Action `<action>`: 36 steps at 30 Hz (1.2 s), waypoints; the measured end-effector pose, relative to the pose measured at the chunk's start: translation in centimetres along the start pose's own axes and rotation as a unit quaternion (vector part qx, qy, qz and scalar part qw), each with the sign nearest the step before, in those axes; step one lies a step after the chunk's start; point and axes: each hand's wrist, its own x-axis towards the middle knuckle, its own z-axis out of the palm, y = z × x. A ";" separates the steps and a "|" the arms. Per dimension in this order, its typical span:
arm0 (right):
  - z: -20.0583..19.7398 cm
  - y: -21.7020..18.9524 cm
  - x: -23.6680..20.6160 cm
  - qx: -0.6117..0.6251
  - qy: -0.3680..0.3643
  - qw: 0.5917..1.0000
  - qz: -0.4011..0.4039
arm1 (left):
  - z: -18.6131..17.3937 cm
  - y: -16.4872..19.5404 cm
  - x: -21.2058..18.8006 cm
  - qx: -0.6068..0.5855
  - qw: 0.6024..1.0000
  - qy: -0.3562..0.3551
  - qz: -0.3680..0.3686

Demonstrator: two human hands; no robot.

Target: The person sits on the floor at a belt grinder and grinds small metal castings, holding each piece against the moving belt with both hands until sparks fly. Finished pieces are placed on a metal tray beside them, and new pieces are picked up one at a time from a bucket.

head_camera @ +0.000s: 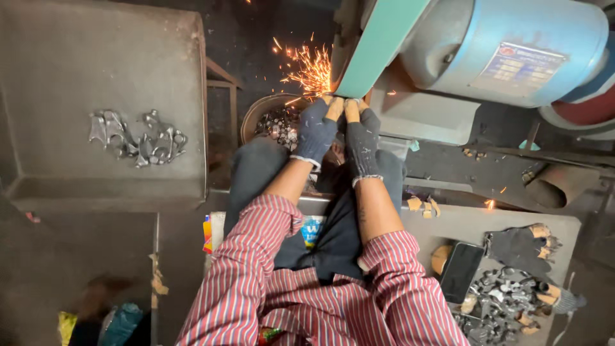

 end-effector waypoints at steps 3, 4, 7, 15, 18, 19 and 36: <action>-0.4 -0.9 0.0 -0.015 0.028 0.999 -0.009 | 2.2 0.1 -0.3 0.004 0.999 0.035 0.013; -0.7 -1.4 -0.3 -0.029 0.041 0.999 -0.011 | 2.6 0.4 -0.4 -0.011 0.999 0.042 0.003; -1.8 -3.2 -2.0 0.020 0.114 0.982 0.147 | 2.3 1.6 -0.4 -0.065 0.994 -0.079 -0.033; -2.4 -5.8 -5.3 -0.121 -0.040 0.990 -0.058 | -5.1 8.2 -3.1 0.276 0.916 -0.288 -0.034; -2.1 -5.1 -5.5 -0.125 -0.047 0.986 -0.100 | -5.8 8.5 -2.8 0.162 0.947 -0.276 0.032; -1.8 -4.6 -5.3 -0.069 -0.054 0.991 -0.104 | -6.0 8.1 -2.4 0.066 0.966 -0.246 0.051; 0.4 -0.2 -0.6 -0.103 -0.029 0.994 -0.007 | -2.1 1.4 -0.6 0.196 0.977 -0.084 0.013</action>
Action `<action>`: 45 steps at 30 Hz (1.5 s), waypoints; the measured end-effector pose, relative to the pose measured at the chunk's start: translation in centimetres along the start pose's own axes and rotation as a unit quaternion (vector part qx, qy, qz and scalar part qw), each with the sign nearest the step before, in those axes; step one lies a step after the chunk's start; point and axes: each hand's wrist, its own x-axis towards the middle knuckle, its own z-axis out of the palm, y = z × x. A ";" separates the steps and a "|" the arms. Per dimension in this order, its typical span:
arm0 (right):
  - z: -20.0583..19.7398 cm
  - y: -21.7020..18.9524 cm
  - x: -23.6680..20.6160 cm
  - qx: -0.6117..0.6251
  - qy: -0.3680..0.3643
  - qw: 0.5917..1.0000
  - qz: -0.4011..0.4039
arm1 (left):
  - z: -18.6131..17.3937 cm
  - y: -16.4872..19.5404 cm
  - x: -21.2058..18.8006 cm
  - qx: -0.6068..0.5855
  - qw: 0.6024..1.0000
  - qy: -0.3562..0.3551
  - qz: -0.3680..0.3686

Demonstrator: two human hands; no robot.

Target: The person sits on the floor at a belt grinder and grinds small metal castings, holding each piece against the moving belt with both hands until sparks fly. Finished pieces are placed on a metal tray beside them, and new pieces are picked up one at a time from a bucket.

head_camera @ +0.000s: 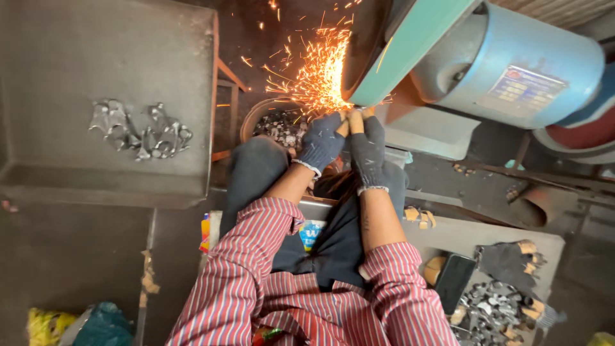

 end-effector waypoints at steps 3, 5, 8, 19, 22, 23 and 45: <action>2.9 0.3 0.1 0.416 -0.054 0.903 0.089 | -1.9 1.3 0.3 0.065 0.996 0.041 0.038; 4.0 -0.1 0.0 0.562 -0.044 0.816 0.125 | -2.9 2.4 0.6 0.112 0.991 0.045 0.058; 3.3 -1.7 -0.7 0.583 -0.044 0.801 0.127 | -3.7 3.1 0.9 0.010 0.997 0.007 0.080; 0.2 -2.9 -0.5 -0.045 -0.020 0.999 0.007 | 3.8 2.1 -3.5 -0.576 0.760 0.065 -0.293; -0.2 -1.0 0.9 0.026 -0.028 0.999 0.021 | 2.6 1.3 -2.1 -0.524 0.842 0.087 -0.096; -0.3 -0.4 1.2 0.039 -0.031 0.999 0.017 | 1.7 1.0 -1.6 -0.457 0.882 0.093 -0.068; -2.2 -0.1 1.0 0.243 -0.008 0.965 0.101 | 2.4 1.1 1.0 -0.115 0.990 0.078 -0.037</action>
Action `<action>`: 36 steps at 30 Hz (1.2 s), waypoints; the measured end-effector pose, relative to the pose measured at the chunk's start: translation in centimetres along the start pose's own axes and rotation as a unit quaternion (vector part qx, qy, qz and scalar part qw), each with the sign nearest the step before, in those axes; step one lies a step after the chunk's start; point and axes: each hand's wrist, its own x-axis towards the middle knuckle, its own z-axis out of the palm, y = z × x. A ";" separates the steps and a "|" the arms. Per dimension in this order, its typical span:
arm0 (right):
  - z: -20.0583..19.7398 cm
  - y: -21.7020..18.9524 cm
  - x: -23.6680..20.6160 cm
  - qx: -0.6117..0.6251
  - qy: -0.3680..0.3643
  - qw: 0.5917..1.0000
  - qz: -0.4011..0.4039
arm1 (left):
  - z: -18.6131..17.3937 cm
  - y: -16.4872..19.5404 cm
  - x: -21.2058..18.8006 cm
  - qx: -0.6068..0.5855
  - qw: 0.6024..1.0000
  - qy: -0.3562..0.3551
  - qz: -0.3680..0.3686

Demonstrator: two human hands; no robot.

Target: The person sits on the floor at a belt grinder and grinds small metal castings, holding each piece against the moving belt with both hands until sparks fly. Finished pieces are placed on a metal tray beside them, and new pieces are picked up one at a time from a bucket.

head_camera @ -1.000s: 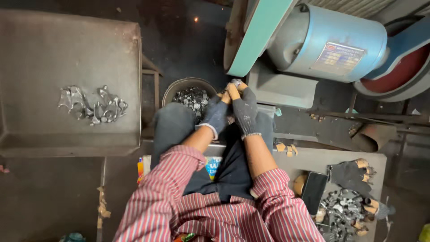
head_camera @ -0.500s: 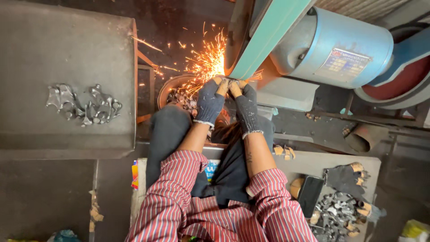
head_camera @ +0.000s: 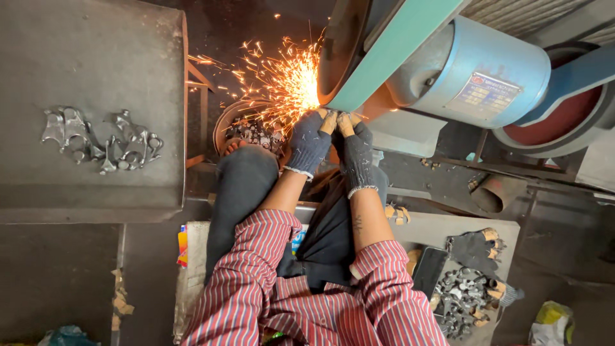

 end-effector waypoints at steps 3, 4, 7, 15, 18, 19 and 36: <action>-0.8 0.2 0.1 -0.014 0.012 1.000 -0.005 | 0.0 0.0 0.0 0.027 0.999 -0.032 -0.013; -1.0 0.4 0.0 -0.025 0.018 1.000 -0.007 | 0.1 -0.2 0.0 0.046 0.997 -0.048 -0.024; -0.7 1.3 -0.2 0.010 0.015 1.000 -0.006 | 0.2 -0.3 0.0 0.064 0.996 -0.055 -0.009; 1.3 -4.3 -6.8 -0.342 0.057 0.935 -0.079 | -5.6 3.5 1.6 0.026 0.959 -0.267 0.095; 3.8 -7.7 -10.6 -0.576 0.052 0.815 -0.044 | -8.2 6.0 -0.1 0.179 0.932 -0.276 0.155; 4.8 -8.1 -11.8 -0.605 0.067 0.793 0.003 | -8.7 6.9 -1.2 0.235 0.918 -0.270 0.170; 0.4 3.0 -0.9 -0.111 -0.098 0.988 -0.046 | -4.2 0.6 1.3 -0.355 0.873 -0.310 -0.123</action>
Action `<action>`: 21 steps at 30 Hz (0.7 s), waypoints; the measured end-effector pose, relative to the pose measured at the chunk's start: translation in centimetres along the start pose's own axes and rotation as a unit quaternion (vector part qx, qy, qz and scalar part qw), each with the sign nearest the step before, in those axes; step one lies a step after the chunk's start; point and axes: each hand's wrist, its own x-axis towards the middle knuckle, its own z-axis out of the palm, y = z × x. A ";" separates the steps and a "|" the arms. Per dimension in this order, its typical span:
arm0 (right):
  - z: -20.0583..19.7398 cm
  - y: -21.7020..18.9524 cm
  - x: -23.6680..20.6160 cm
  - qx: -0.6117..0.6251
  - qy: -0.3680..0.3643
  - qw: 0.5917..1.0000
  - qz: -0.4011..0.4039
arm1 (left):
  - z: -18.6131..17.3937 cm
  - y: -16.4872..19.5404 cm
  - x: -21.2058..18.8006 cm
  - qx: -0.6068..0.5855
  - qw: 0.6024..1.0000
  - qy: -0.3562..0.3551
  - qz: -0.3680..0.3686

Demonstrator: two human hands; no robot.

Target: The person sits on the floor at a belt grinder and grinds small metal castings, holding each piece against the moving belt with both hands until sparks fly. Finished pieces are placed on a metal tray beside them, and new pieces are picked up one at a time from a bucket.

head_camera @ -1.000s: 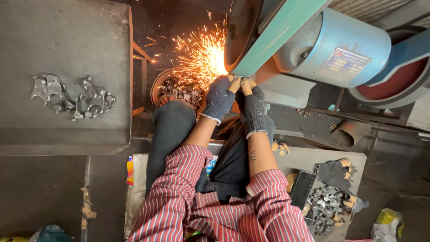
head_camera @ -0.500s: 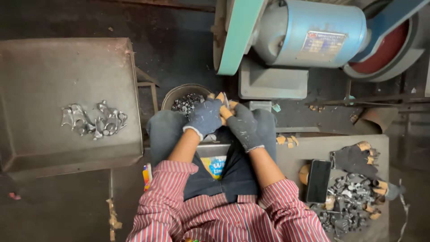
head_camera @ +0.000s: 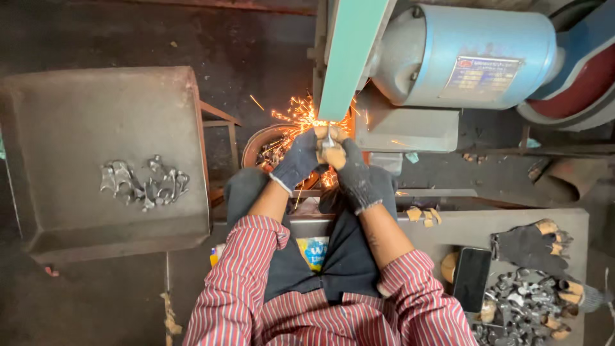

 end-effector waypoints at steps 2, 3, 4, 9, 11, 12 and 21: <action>-0.1 -0.5 0.0 -0.003 0.022 1.000 0.018 | -1.0 -1.0 0.3 0.066 0.998 0.017 -0.011; -0.3 -1.0 -0.3 0.019 0.028 0.999 0.016 | -1.4 -1.3 0.4 0.077 0.995 0.023 -0.052; -0.3 -1.6 -0.7 0.043 0.033 0.999 0.005 | -1.5 -1.4 0.6 0.095 0.991 0.026 -0.086; 1.0 -3.8 -2.0 0.008 -0.022 1.000 0.013 | -1.4 -2.5 1.0 -0.273 0.952 0.013 -0.137; 1.8 -5.5 -2.3 0.014 -0.017 1.000 0.016 | -1.0 -1.7 0.8 -0.094 0.995 0.004 -0.031; 2.1 -6.7 -2.6 0.046 -0.033 0.998 0.006 | -0.8 -1.0 0.2 0.046 0.998 0.004 0.033; 3.2 -12.9 -10.6 -0.267 0.000 0.963 0.032 | 5.2 5.4 -8.4 0.670 0.732 0.045 0.118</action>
